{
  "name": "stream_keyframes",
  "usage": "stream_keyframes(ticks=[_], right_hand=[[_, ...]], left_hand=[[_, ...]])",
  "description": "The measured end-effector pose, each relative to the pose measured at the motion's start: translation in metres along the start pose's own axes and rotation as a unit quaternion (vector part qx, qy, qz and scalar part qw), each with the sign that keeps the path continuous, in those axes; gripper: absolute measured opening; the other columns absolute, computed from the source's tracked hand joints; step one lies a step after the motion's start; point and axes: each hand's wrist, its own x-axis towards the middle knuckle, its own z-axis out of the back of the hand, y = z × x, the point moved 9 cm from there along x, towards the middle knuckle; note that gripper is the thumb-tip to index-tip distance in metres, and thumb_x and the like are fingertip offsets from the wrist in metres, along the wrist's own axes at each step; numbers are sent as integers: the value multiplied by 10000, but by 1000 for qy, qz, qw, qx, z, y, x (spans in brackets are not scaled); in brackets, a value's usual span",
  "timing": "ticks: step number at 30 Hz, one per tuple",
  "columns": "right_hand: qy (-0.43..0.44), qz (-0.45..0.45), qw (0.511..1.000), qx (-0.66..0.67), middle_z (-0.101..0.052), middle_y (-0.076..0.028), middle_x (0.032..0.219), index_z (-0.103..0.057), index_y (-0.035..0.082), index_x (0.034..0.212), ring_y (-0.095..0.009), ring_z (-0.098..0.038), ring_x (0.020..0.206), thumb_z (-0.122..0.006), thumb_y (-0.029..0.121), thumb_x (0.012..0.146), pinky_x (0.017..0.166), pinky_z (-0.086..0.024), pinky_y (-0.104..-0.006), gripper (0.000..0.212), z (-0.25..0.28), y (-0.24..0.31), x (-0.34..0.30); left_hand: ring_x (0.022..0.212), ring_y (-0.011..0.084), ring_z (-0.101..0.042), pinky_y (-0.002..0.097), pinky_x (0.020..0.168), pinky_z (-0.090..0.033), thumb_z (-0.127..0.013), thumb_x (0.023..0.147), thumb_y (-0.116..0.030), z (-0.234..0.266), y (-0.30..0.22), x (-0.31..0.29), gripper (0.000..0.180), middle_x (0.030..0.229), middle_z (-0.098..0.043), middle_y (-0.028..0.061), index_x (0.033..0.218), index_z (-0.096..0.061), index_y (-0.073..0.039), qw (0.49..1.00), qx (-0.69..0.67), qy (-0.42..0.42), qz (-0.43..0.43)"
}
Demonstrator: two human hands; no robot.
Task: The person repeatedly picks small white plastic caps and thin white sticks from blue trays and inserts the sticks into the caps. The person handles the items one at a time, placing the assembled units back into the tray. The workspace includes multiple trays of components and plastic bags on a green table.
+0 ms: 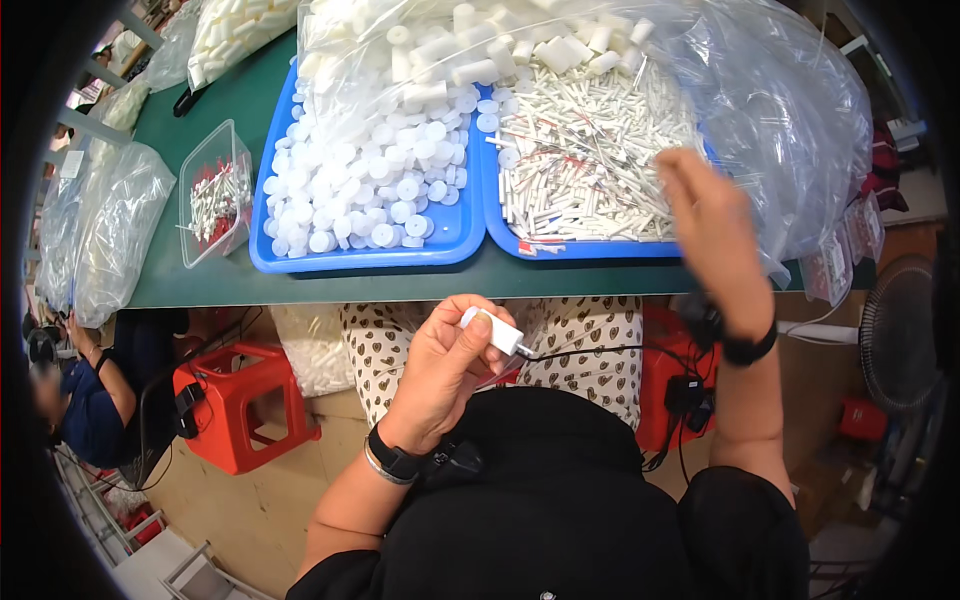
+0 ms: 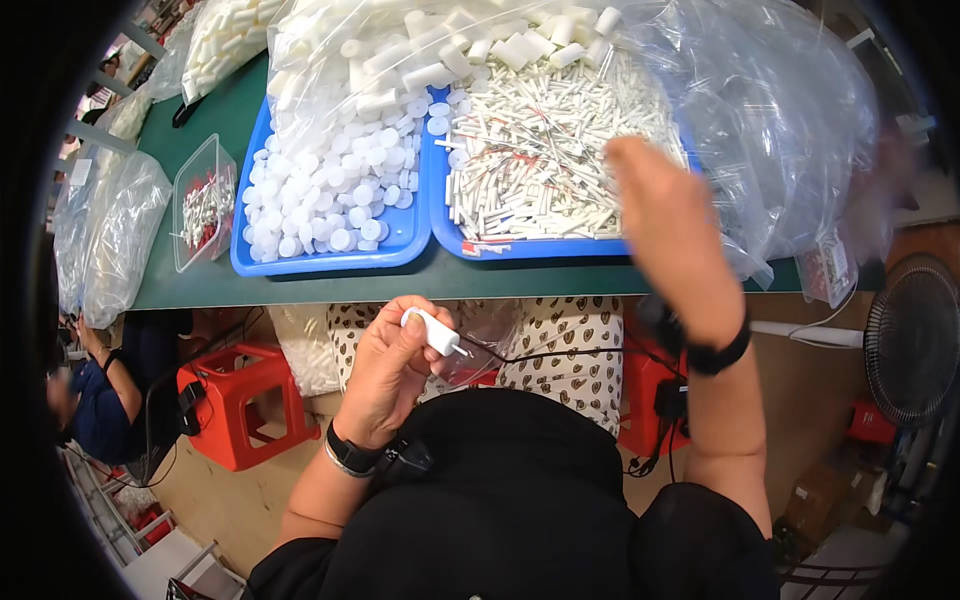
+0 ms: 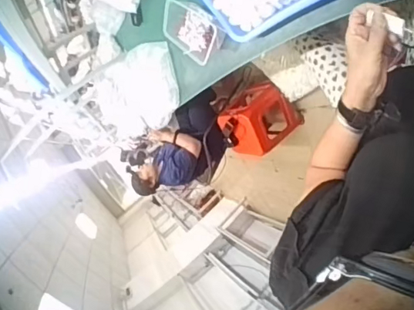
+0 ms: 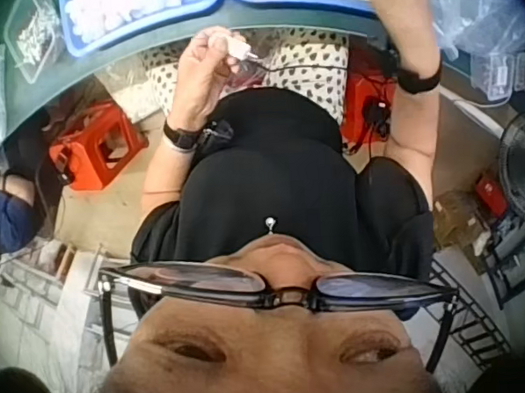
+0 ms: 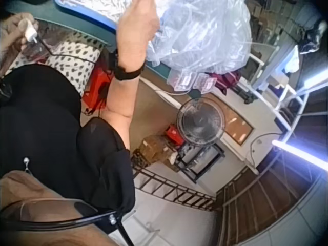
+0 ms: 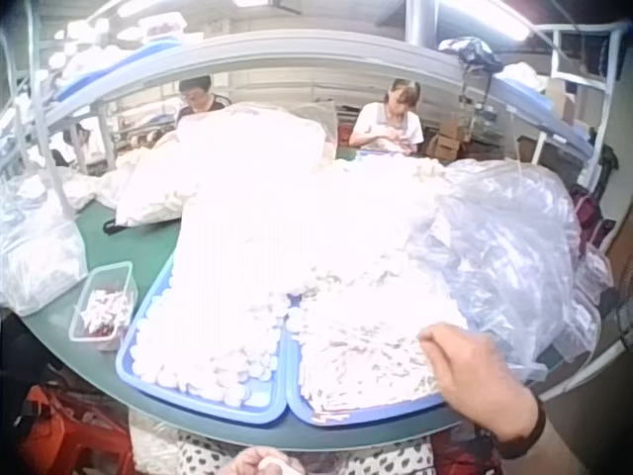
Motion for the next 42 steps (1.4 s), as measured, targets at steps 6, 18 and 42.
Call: stream_keyframes(ticks=[6, 18, 42], right_hand=[[-10, 116, 967, -226, -617, -176, 1120, -610, 62, 1202, -360, -582, 1083, -531, -12, 858, 868, -496, -416, 360, 6, -87, 50], [-28, 190, 930, -313, -588, -103, 1068, -589, 27, 905, -295, -609, 915, -600, 53, 823, 740, -522, -421, 86, -18, -62, 85], [132, 221, 951, 172, -602, -112, 851, -602, 1, 1006, -270, -613, 657, -729, 44, 758, 574, -495, -351, 283, -55, 101, -59]], left_hand=[[715, 100, -539, 237, 629, -468, -519, 1020, -252, -26, 15, 0, 212, 985, -633, 124, 1140, -497, -79, 994, -2, 89, 66], [739, 85, -558, 247, 679, -482, -510, 1030, -261, -21, 11, 3, 231, 993, -629, 76, 1056, -554, -36, 994, 8, 86, 68], [786, 103, -543, 257, 713, -468, -511, 1027, -205, 2, -14, 6, 155, 1052, -564, 89, 1040, -535, -52, 994, -73, -7, -81]])
